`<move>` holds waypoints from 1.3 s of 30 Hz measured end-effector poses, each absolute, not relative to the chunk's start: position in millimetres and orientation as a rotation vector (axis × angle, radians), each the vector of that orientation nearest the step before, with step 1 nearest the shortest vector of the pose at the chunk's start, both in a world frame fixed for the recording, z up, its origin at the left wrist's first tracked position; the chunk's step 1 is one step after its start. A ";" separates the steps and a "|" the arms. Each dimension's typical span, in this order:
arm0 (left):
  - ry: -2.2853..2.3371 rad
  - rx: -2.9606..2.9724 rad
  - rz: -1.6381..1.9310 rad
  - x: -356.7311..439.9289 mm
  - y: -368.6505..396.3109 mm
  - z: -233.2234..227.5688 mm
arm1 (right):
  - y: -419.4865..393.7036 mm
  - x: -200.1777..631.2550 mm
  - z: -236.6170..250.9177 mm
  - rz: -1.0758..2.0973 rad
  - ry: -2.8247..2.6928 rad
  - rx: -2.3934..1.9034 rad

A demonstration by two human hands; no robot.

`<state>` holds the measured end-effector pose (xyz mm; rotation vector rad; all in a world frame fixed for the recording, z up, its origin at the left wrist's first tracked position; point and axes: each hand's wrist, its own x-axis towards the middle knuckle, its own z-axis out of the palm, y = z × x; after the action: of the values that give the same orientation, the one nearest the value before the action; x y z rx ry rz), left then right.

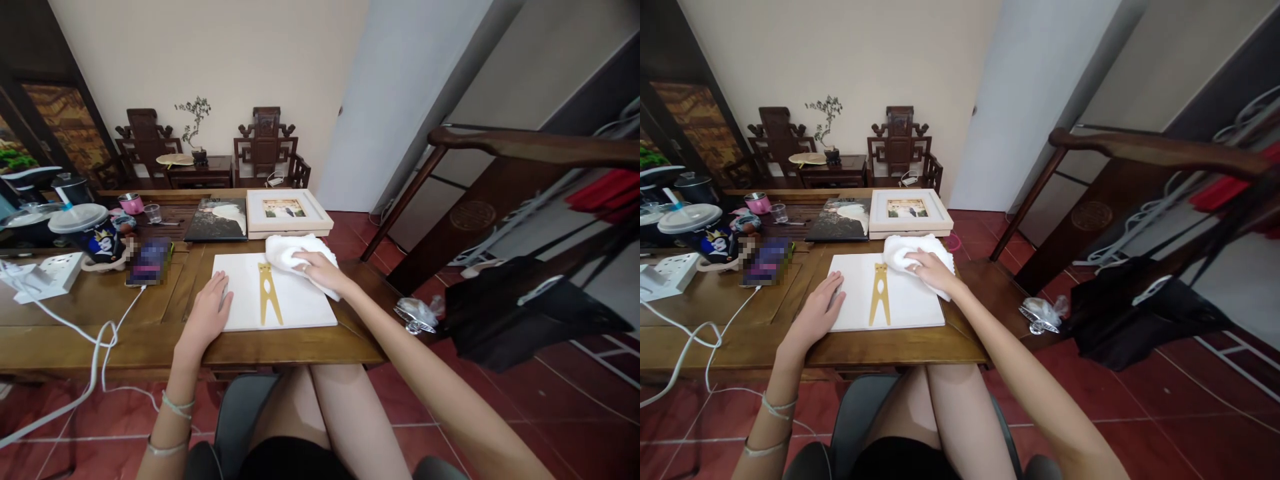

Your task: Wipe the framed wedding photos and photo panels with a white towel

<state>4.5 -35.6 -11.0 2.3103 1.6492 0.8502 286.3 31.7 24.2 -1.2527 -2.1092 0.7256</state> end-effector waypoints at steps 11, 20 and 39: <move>1.660 2.300 0.835 7.2 -39.2 -6.2 | -86.9 307.6 58.7 0.705 -2.522 -1.127; 1.646 2.237 0.882 7.2 -36.4 -3.7 | 4.7 271.6 48.3 0.641 -2.359 -1.169; 2.090 1.938 0.969 8.9 -35.4 1.5 | -59.9 318.1 50.7 0.802 -2.513 -0.861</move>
<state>8.9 -35.4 1.5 1.9384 2.0900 0.9691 318.1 -59.9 50.7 -0.8615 -2.5127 0.8021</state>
